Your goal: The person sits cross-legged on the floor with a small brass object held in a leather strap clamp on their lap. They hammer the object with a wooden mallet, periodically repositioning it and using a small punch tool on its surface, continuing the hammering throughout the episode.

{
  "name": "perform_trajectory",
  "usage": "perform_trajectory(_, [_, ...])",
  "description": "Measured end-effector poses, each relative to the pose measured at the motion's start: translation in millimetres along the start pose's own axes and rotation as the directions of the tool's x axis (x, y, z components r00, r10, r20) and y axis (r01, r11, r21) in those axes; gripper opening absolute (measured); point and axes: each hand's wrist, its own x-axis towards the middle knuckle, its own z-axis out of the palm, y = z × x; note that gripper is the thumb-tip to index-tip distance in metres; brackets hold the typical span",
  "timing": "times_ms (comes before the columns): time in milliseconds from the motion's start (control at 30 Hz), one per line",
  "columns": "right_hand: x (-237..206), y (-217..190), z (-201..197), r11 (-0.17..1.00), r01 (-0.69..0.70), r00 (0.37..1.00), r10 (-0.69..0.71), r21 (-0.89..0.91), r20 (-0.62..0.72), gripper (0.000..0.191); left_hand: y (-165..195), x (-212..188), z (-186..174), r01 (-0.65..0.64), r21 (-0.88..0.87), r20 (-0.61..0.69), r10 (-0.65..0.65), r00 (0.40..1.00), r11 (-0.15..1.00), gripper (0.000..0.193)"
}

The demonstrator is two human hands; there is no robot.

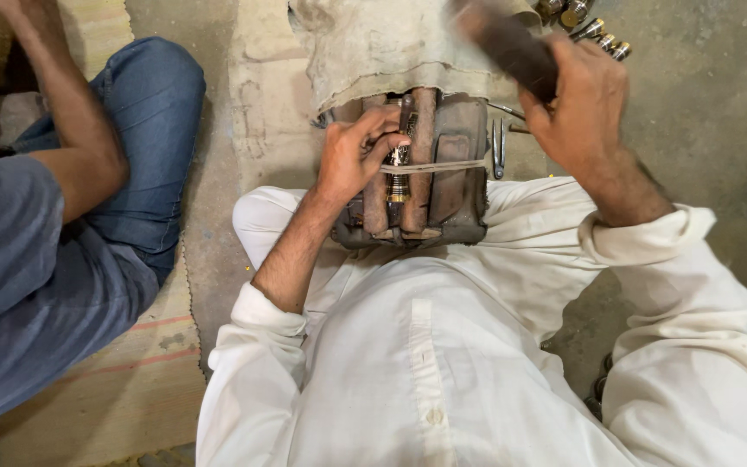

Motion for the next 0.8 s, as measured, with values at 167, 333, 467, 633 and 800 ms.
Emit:
perform_trajectory(167, [10.7,-1.6,-10.9,0.971,0.141,0.982,-0.111,-0.194,0.153,0.037,3.4,3.4,-2.4,0.075,0.072,0.024,-0.077,0.997,0.995,0.039])
perform_trajectory(333, [20.3,-1.6,-16.4,0.985,0.135,0.975,-0.113,-0.105,0.189,0.037,4.4,1.4,-2.3,0.024,0.021,0.005,-0.024,1.000,0.999,0.038])
perform_trajectory(467, [22.8,-4.3,-19.2,0.980,0.148,0.976,-0.122,-0.136,0.183,0.038,3.5,1.7,-2.3,0.007,0.008,0.012,-0.007,1.000,1.000,0.036])
perform_trajectory(633, [23.6,-8.0,-20.7,0.979,0.174,0.976,-0.158,-0.102,0.151,0.036,4.5,1.7,-4.4,0.035,0.035,0.021,-0.036,0.999,0.999,0.037])
perform_trajectory(800, [20.7,-6.4,-19.9,0.995,-0.082,0.986,0.074,0.048,0.148,0.030,6.0,3.3,-5.4,0.025,-0.021,0.011,-0.025,1.000,0.999,0.036])
